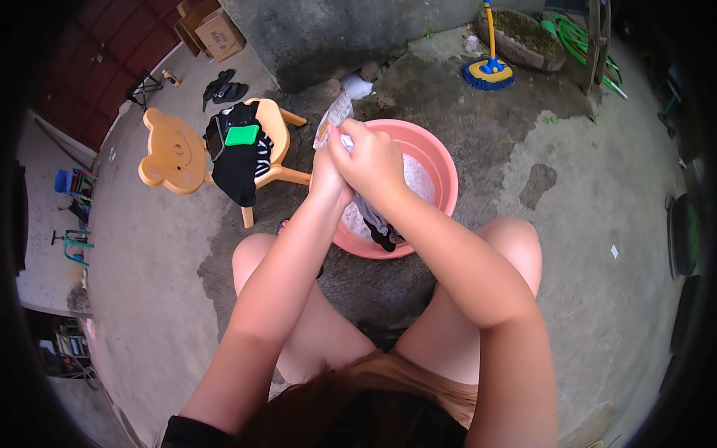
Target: Scrubbing and wringing out laundry in a basin of soapy water.
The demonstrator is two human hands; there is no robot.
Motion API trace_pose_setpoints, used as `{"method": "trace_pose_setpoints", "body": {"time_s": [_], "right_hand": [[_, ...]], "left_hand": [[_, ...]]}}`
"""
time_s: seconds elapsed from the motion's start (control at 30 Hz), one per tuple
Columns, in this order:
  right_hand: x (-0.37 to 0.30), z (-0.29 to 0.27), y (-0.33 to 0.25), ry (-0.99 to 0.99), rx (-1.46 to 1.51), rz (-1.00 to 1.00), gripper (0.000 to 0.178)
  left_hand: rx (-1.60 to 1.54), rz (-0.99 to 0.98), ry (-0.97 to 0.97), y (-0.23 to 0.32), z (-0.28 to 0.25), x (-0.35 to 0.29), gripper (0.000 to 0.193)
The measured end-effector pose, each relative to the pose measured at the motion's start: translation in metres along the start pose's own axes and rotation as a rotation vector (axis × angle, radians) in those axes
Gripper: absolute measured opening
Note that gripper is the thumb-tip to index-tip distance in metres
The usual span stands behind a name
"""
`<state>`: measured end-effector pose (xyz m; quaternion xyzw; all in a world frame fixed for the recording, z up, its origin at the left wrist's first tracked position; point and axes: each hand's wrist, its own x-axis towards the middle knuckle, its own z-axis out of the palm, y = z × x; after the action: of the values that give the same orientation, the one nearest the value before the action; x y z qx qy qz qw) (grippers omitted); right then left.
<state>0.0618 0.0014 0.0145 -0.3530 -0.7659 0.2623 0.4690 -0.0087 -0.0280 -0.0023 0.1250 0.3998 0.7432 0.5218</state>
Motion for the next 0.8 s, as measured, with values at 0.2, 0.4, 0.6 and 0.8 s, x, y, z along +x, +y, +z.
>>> {"method": "trace_pose_setpoints", "body": {"time_s": [0.2,0.4,0.6,0.8], "right_hand": [[0.022,-0.016,0.013,0.114,-0.049,0.106,0.034],[0.006,-0.004,0.002,-0.002,-0.049,0.002,0.034],[0.019,-0.010,0.020,0.088,-0.108,0.067,0.034],[0.003,-0.005,-0.007,-0.036,-0.027,0.079,0.033]], "left_hand": [[0.279,0.041,0.033,-0.003,0.013,-0.005,0.030],[0.101,0.013,-0.037,0.008,0.013,-0.009,0.028],[0.310,0.039,-0.009,-0.001,0.013,-0.007,0.026],[0.121,-0.054,0.110,0.001,0.003,0.003,0.026]]}}
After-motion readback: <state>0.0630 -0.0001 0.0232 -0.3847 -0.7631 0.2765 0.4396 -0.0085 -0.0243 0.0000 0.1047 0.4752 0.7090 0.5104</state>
